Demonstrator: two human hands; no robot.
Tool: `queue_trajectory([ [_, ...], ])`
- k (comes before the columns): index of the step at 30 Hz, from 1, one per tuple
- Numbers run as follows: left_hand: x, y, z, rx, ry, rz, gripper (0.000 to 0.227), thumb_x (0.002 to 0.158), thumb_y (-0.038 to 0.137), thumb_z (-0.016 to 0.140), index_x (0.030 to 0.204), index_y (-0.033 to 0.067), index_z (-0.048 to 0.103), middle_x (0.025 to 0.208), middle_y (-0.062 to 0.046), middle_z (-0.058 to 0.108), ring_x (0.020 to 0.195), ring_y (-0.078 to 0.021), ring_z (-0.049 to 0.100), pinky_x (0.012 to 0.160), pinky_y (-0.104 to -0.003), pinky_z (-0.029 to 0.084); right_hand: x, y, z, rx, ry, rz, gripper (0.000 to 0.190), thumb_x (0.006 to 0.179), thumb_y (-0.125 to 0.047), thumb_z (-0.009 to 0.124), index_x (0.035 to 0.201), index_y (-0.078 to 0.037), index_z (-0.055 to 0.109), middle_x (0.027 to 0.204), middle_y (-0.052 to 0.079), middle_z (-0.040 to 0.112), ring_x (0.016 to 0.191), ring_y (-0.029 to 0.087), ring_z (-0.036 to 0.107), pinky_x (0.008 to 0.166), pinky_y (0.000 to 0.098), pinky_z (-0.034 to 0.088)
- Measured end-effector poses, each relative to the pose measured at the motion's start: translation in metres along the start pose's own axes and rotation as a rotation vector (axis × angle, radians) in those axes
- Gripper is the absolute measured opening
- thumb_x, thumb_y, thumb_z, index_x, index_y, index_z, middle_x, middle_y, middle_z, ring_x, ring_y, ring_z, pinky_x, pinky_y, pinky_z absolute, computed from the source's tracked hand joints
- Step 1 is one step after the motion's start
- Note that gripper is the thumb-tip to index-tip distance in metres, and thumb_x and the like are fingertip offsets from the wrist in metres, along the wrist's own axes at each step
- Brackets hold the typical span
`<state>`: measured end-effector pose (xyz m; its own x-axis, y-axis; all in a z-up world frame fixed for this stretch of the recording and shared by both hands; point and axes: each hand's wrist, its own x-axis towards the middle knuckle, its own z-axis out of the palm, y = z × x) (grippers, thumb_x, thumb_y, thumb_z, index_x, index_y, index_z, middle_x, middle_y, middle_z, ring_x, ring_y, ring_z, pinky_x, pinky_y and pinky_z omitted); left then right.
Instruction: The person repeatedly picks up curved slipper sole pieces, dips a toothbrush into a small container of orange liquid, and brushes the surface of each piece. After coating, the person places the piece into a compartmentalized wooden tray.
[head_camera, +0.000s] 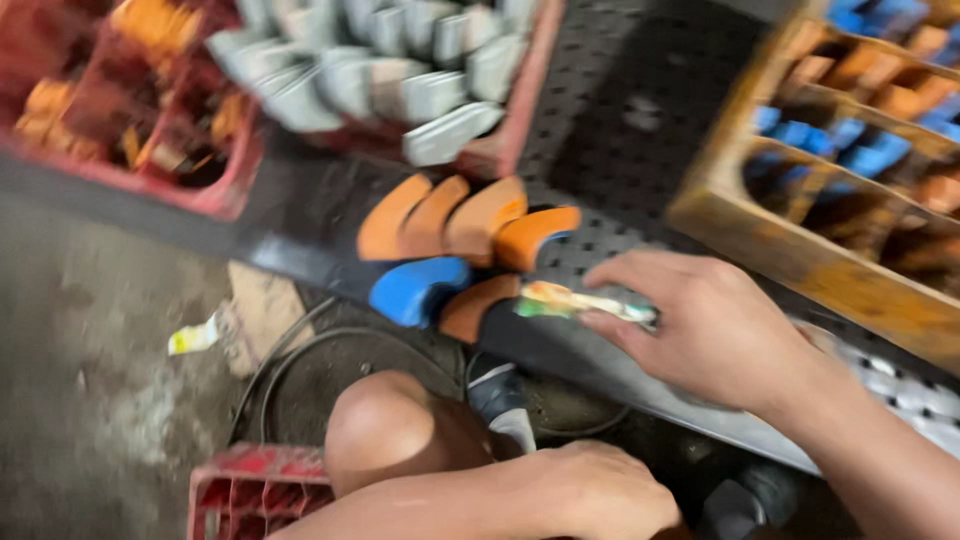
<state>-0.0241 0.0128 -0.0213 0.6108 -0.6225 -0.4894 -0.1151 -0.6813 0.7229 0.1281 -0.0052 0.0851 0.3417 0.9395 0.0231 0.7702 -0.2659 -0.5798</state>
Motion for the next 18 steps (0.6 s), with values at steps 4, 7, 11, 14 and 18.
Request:
queue_trajectory([
  [4,-0.019,-0.014,0.004,0.03,0.063,-0.205,0.027,0.08,0.028,0.074,0.097,0.009,0.081,0.107,-0.016,0.079,0.103,-0.0315,0.074,0.08,-0.042,0.06,0.056,-0.025,0.037,0.002,0.016,-0.274,0.03,0.078,-0.013,0.073,0.108,-0.012,0.072,0.099,0.01,0.075,0.089,0.034,0.071,0.075,0.0419,0.057],
  [7,-0.017,-0.026,-0.003,-0.055,-0.094,-0.355,0.029,0.078,0.029,0.077,0.102,0.0131,0.081,0.111,-0.009,0.077,0.104,-0.0279,0.074,0.079,-0.042,0.06,0.103,-0.043,0.072,-0.144,0.045,-0.458,0.031,0.078,-0.005,0.068,0.109,-0.013,0.073,0.1,0.006,0.075,0.086,0.032,0.072,0.069,0.0437,0.056],
  [11,-0.028,-0.028,0.011,-0.036,0.139,-0.361,0.03,0.087,0.021,0.072,0.114,0.0133,0.08,0.118,-0.013,0.077,0.107,-0.0325,0.075,0.08,-0.048,0.06,0.153,-0.064,0.111,-0.511,-0.063,-0.566,0.018,0.082,-0.012,0.069,0.1,-0.01,0.07,0.115,0.01,0.071,0.074,0.031,0.072,0.055,0.0428,0.056],
  [14,-0.023,-0.028,0.006,-0.082,0.134,-0.425,0.032,0.089,0.02,0.07,0.119,0.0141,0.079,0.125,-0.012,0.075,0.112,-0.0334,0.073,0.082,-0.054,0.058,0.176,-0.072,0.128,-0.6,-0.089,-0.614,0.018,0.078,-0.015,0.07,0.097,-0.012,0.07,0.101,0.009,0.072,0.071,0.029,0.073,0.054,0.0413,0.057],
  [18,-0.023,-0.03,0.003,-0.117,0.043,-0.385,0.036,0.087,0.022,0.07,0.121,0.0131,0.077,0.127,-0.009,0.074,0.115,-0.0311,0.071,0.083,-0.059,0.054,0.192,-0.069,0.134,-0.667,-0.22,-0.595,0.013,0.082,-0.018,0.068,0.094,-0.015,0.071,0.086,0.006,0.072,0.077,0.029,0.074,0.06,0.043,0.058],
])
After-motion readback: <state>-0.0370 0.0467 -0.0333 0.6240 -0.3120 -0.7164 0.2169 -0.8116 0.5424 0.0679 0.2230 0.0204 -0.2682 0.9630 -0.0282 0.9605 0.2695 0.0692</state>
